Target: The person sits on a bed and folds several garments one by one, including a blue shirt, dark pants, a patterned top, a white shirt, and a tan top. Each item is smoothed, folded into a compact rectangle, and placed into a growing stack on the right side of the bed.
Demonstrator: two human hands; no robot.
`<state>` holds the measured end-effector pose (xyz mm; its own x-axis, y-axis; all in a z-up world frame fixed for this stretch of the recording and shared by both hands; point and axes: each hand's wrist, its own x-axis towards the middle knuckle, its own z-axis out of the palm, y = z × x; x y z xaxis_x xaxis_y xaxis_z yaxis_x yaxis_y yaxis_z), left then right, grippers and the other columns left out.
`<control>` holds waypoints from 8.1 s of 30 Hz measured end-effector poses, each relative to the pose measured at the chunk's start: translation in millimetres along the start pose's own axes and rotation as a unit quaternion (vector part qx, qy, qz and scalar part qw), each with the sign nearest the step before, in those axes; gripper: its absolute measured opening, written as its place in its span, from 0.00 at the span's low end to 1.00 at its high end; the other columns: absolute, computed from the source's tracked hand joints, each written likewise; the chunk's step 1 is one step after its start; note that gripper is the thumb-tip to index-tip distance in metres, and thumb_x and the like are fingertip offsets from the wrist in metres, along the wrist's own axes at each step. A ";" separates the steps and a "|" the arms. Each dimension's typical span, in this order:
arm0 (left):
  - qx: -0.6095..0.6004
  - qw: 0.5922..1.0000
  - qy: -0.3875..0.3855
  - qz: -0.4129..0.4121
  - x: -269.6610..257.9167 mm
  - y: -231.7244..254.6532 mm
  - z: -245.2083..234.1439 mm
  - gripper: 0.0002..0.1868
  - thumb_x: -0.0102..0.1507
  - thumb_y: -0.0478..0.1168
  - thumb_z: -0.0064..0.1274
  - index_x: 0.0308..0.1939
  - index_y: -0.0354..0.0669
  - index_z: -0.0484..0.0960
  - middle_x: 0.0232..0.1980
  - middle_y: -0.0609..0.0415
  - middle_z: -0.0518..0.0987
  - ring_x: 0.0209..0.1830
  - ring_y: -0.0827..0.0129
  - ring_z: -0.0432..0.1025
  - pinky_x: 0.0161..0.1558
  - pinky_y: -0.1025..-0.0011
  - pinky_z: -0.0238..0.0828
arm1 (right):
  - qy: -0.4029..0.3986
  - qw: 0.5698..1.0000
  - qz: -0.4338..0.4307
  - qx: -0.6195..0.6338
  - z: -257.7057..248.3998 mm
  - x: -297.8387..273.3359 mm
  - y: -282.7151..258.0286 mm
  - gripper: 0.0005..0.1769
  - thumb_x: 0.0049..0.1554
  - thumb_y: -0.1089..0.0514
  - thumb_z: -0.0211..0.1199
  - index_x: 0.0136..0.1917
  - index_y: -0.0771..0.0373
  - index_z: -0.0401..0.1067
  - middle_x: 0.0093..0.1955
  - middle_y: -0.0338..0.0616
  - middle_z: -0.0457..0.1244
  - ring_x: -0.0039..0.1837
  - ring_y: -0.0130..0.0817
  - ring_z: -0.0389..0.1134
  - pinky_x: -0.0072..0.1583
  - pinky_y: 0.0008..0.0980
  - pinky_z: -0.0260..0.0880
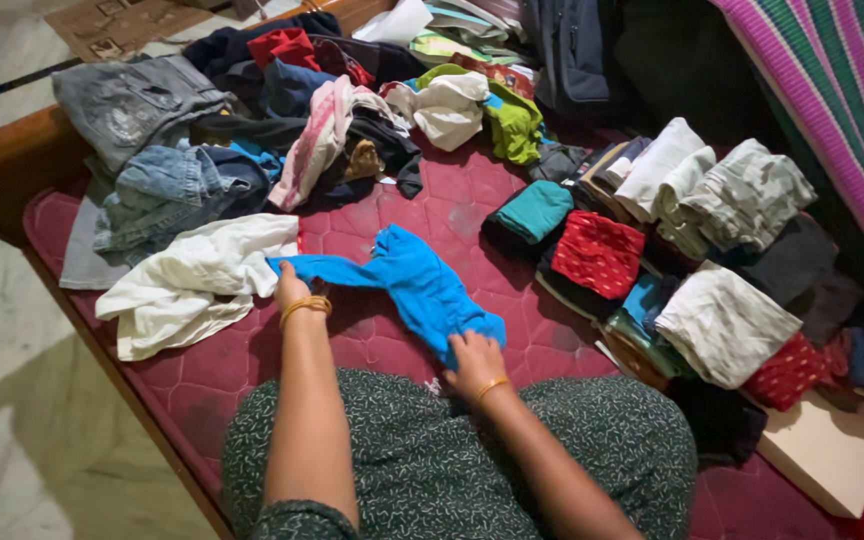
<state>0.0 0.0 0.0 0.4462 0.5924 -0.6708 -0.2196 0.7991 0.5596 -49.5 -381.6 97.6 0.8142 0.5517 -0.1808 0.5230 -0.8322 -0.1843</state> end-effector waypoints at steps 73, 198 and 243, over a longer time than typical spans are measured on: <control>0.880 0.406 -0.214 0.120 -136.2 -95.9 55.7 0.16 0.58 0.43 0.61 0.49 0.45 0.87 0.58 0.41 0.81 0.61 0.48 0.75 0.60 0.56 0.74 | 0.208 0.892 0.182 0.358 39.9 203.0 46.1 0.17 0.50 0.49 0.71 0.44 0.64 0.77 0.40 0.51 0.71 0.42 0.44 0.74 0.49 0.43 0.75; 0.809 0.511 -0.070 0.283 -123.7 -102.4 28.4 0.30 0.53 0.43 0.62 0.59 0.47 0.74 0.59 0.41 0.78 0.61 0.44 0.72 0.63 0.48 0.67 | 0.373 0.923 -0.021 0.091 -87.3 16.8 115.4 0.16 0.54 0.66 0.57 0.54 0.54 0.76 0.60 0.40 0.70 0.63 0.42 0.69 0.63 0.43 0.64; 0.429 0.884 -0.149 0.109 -89.3 -46.2 24.9 0.18 0.69 0.52 0.53 0.49 0.41 0.82 0.51 0.40 0.81 0.52 0.50 0.74 0.55 0.51 0.70 | 0.199 0.929 0.227 0.214 32.3 23.0 189.1 0.15 0.50 0.50 0.67 0.48 0.58 0.80 0.48 0.54 0.71 0.52 0.48 0.72 0.56 0.43 0.72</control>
<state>-8.1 -92.4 46.1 0.7116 0.5665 -0.4156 0.3543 0.2216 0.9085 60.0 -524.5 27.4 0.9997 0.0148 0.0218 0.0244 -0.8288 -0.5590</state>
